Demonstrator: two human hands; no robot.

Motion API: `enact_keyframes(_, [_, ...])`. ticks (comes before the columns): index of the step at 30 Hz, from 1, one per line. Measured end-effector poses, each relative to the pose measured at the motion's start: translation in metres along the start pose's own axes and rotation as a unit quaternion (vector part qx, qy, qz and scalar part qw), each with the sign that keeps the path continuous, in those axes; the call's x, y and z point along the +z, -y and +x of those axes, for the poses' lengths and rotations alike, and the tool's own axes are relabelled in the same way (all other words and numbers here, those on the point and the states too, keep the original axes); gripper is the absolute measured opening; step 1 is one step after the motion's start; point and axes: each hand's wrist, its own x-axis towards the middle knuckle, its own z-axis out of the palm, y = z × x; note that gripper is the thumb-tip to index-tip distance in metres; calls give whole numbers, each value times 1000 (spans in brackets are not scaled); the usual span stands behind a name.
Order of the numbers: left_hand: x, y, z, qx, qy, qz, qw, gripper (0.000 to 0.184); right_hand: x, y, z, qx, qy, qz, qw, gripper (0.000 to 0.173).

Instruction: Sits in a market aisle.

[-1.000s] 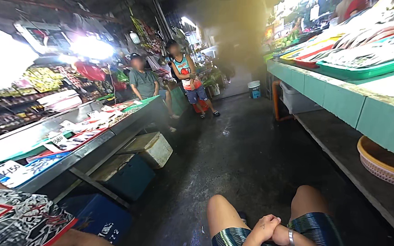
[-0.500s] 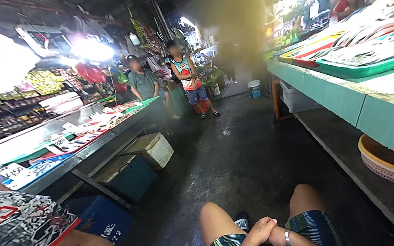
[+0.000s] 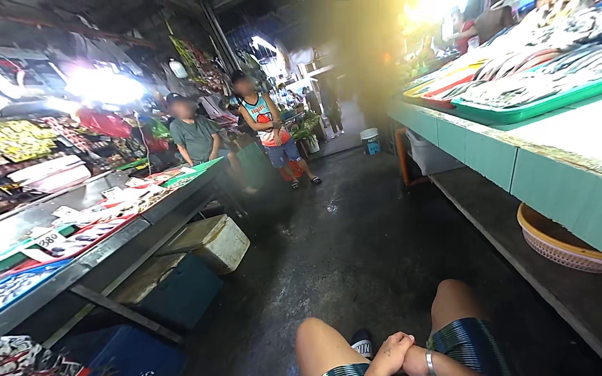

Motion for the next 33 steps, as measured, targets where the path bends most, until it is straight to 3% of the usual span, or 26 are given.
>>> enact_keyframes(7, [-3, 16, -6, 4, -12, -18, 1000, 48, 14, -6, 18, -61, 13, -50, 997, 42])
enact_keyframes(13, [-2, 2, 0, 3, 8, 9, 1000, 52, 24, -57, 42, -51, -13, -29, 998, 43])
enact_keyframes(20, [6, -3, 12, -3, -1, 19, 1000, 49, 0, -15, 3, -29, -31, 10, 999, 45])
enact_keyframes(23, [5, 3, 11, 0, 2, 8, 1000, 50, 5, -23, 10, -18, -20, 8, 1000, 45])
enact_keyframes(26, [-1, 6, 3, 5, 12, 0, 1000, 51, 17, -42, 24, -70, -25, -4, 997, 43])
enact_keyframes(28, [-7, -6, -15, -18, 17, -22, 999, 50, 7, -8, 2, -105, -35, -27, 993, 36])
enact_keyframes(29, [-13, -24, -34, -35, 23, -51, 998, 48, -9, 41, -21, 12, 4, 4, 1000, 31])
enact_keyframes(30, [-17, -39, -49, -53, 26, -67, 996, 47, -20, 74, -38, 74, 9, 38, 996, 30])
enact_keyframes(33, [-22, -51, -60, -71, 28, -73, 994, 46, -24, 91, -49, 93, -19, 57, 994, 32])
